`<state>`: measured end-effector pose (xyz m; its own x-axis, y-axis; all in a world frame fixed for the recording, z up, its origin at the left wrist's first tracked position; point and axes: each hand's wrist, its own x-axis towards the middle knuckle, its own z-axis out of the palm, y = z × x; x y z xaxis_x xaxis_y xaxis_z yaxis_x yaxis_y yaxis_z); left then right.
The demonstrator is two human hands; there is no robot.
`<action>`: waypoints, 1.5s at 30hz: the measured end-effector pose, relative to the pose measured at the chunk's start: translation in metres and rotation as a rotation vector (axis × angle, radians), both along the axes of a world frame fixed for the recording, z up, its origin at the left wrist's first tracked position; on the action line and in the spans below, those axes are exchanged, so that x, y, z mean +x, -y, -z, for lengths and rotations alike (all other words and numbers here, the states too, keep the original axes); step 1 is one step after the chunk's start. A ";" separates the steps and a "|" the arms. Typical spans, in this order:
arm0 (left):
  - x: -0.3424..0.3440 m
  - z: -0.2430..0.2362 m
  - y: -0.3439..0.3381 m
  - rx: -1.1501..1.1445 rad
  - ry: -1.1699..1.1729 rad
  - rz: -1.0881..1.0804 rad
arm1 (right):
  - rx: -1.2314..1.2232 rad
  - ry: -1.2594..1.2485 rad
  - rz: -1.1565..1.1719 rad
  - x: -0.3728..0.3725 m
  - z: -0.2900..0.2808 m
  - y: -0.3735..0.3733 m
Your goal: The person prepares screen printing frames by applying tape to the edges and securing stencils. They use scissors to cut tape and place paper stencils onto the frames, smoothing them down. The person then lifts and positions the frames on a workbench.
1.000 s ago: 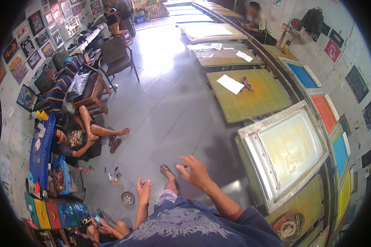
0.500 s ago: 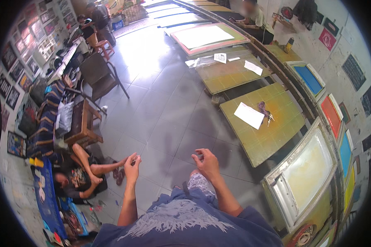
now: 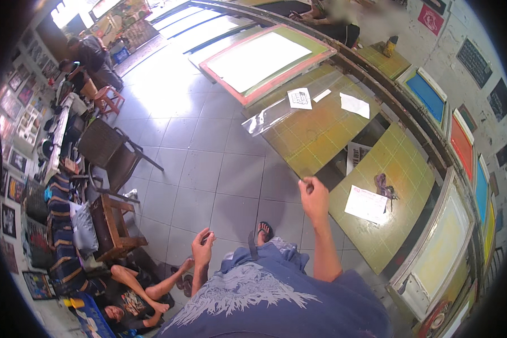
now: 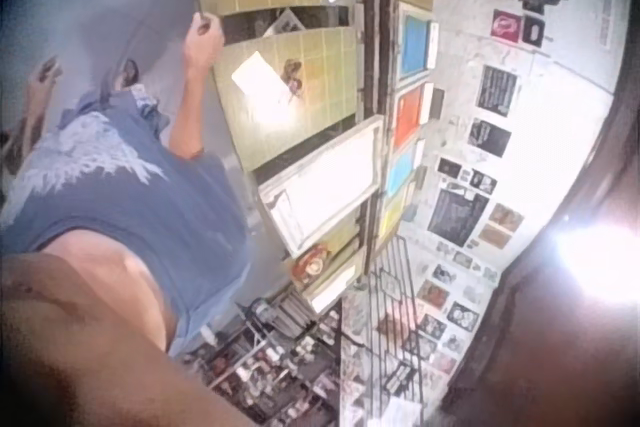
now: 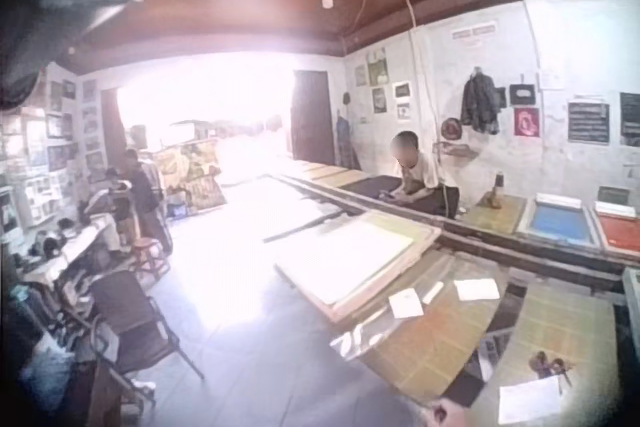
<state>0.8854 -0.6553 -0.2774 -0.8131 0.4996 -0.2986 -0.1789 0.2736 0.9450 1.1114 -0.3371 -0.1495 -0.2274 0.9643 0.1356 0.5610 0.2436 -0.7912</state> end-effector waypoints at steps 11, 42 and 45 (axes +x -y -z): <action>-0.210 0.016 -0.081 -0.062 0.056 -0.097 | 0.177 0.267 0.223 -0.137 0.005 -0.235; -0.733 -0.036 -0.449 0.134 -0.048 0.172 | 0.563 0.003 0.848 -0.444 -0.071 -0.381; -0.767 -0.056 -0.497 0.188 -0.048 0.205 | 0.333 -0.197 0.509 -0.616 -0.051 -0.444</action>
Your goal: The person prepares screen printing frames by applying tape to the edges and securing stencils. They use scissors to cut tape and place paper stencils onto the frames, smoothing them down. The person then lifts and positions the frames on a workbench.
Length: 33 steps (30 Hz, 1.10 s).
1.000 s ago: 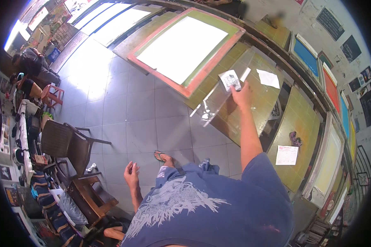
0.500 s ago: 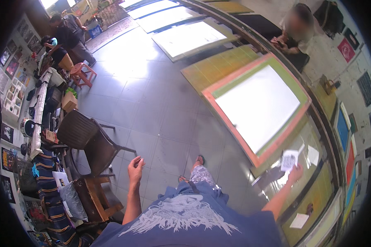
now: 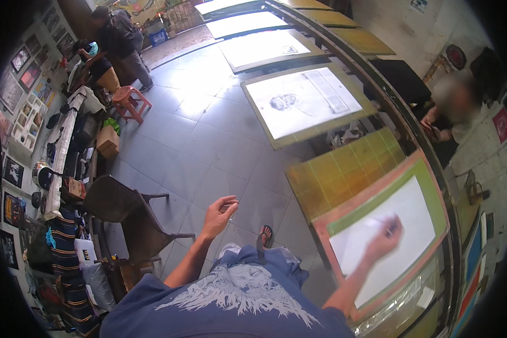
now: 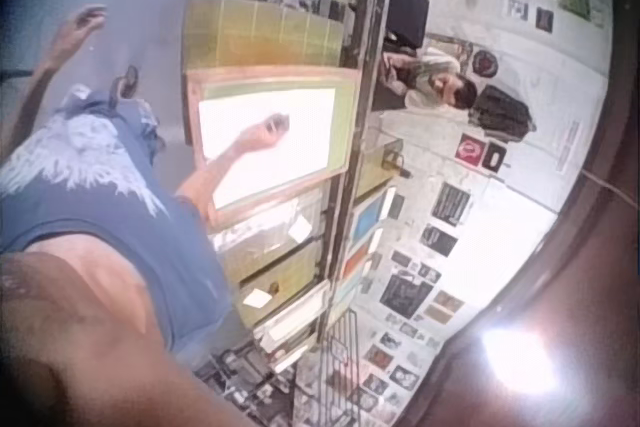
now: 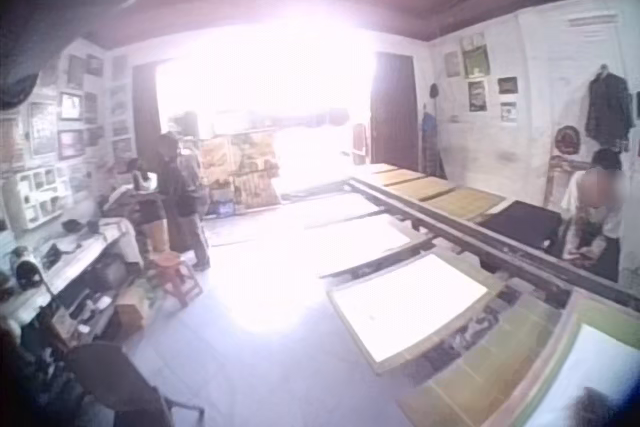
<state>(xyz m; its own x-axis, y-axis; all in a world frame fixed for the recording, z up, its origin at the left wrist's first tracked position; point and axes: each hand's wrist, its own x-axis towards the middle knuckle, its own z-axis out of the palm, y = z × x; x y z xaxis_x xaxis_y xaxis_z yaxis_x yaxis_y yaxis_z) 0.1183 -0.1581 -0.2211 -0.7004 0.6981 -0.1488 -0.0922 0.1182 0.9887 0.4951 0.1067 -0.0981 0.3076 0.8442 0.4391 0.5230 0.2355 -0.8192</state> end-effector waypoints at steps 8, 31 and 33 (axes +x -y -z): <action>-0.102 -0.043 -0.036 0.225 0.374 -0.114 | -0.421 -0.155 -1.447 -0.370 -0.015 0.034; -0.590 -0.038 -0.189 0.093 0.148 -0.302 | -0.626 -0.107 -1.179 -0.824 0.072 -0.104; -0.636 -0.029 -0.205 0.075 0.179 -0.341 | -0.602 -0.115 -1.145 -0.856 0.085 -0.130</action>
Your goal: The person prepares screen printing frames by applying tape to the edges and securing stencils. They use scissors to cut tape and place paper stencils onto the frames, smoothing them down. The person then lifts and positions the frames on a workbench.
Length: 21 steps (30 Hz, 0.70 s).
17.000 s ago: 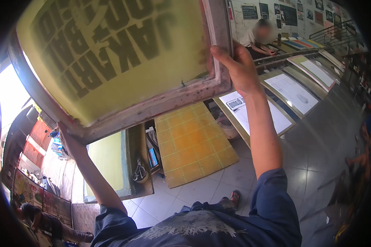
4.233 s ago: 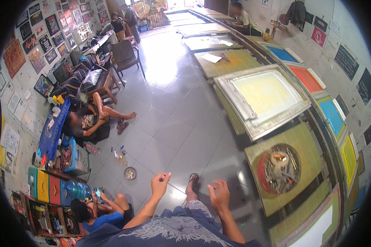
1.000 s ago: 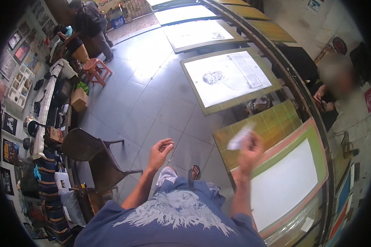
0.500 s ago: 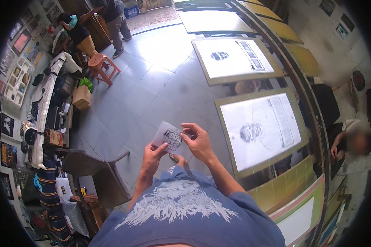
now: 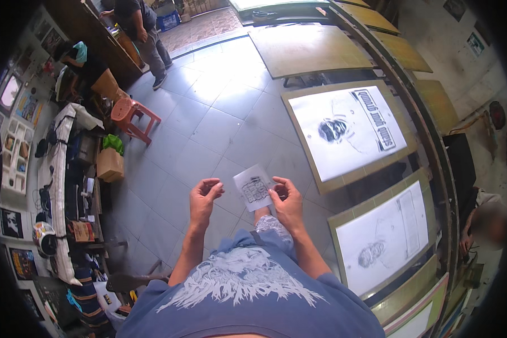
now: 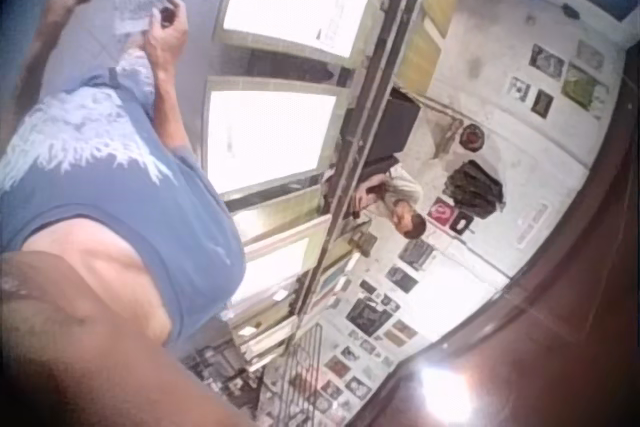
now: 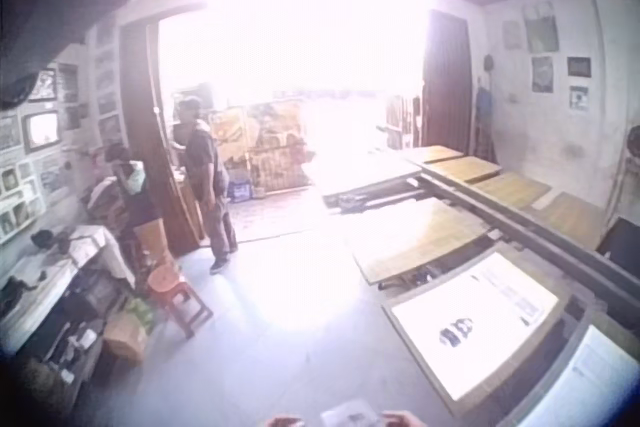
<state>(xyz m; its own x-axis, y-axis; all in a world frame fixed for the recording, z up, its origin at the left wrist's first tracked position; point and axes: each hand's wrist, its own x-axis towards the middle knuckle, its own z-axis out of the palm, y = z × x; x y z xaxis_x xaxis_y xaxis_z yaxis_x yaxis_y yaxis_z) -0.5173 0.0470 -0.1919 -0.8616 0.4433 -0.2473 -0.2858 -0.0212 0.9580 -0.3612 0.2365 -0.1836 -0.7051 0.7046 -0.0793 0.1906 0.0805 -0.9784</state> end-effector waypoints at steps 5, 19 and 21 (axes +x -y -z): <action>-0.104 0.001 -0.034 -0.091 0.055 -0.085 | 0.097 0.064 0.046 -0.097 0.006 -0.072; -0.339 0.041 -0.134 -0.135 0.207 -0.118 | 0.321 0.072 0.035 -0.391 -0.030 -0.280; -0.382 0.049 -0.151 -0.159 0.199 -0.050 | 0.332 0.068 0.081 -0.422 -0.030 -0.305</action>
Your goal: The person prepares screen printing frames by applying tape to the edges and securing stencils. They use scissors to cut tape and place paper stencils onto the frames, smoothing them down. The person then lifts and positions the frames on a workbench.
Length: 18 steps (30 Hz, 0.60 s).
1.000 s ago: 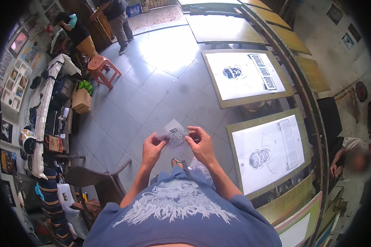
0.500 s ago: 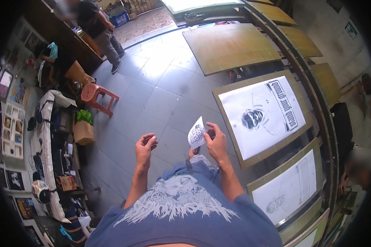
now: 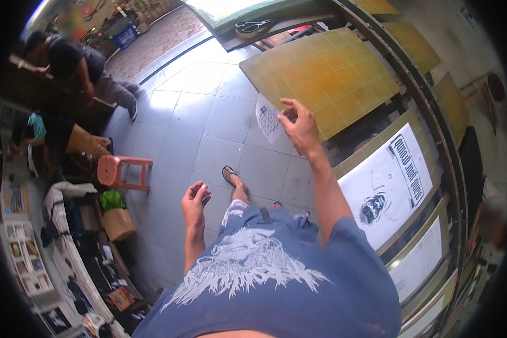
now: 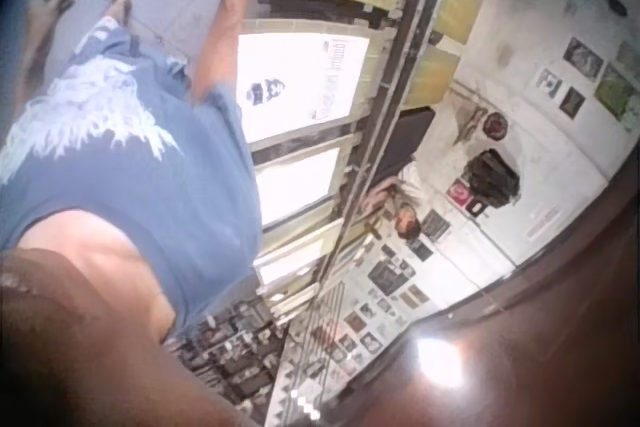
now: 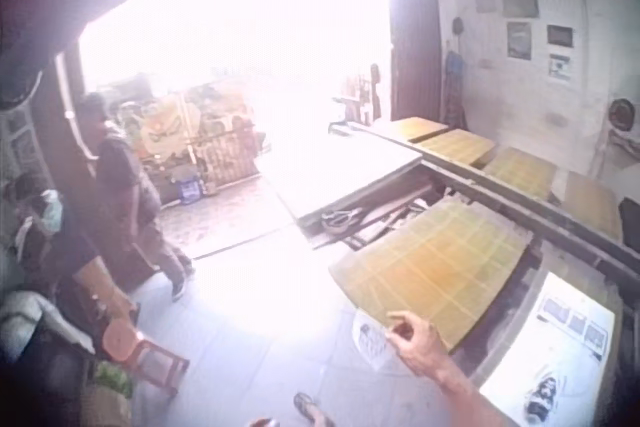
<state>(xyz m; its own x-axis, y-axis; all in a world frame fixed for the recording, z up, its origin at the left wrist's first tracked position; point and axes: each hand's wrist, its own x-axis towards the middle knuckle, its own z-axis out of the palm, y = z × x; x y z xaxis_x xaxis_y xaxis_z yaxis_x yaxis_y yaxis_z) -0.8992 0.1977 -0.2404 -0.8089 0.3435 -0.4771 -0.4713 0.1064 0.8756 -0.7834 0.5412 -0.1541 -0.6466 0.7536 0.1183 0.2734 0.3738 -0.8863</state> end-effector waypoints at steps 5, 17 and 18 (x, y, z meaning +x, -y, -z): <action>-0.123 -0.006 -0.049 0.080 -0.139 0.137 | -0.071 -0.098 0.080 -0.077 -0.004 -0.050; -0.254 -0.039 -0.220 0.074 -0.592 0.682 | -0.063 -0.005 0.423 -0.110 0.057 -0.135; -0.253 -0.039 -0.239 0.098 -0.716 0.748 | -0.037 0.035 0.449 -0.110 0.062 -0.136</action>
<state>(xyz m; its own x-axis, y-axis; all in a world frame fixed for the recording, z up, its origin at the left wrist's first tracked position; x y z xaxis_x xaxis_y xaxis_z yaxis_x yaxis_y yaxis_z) -1.1525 0.4362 -0.2018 -0.4560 0.8856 0.0883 0.3196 0.0704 0.9449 -0.8936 0.6775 -0.2163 -0.2576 0.9637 0.0700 0.4314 0.1795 -0.8841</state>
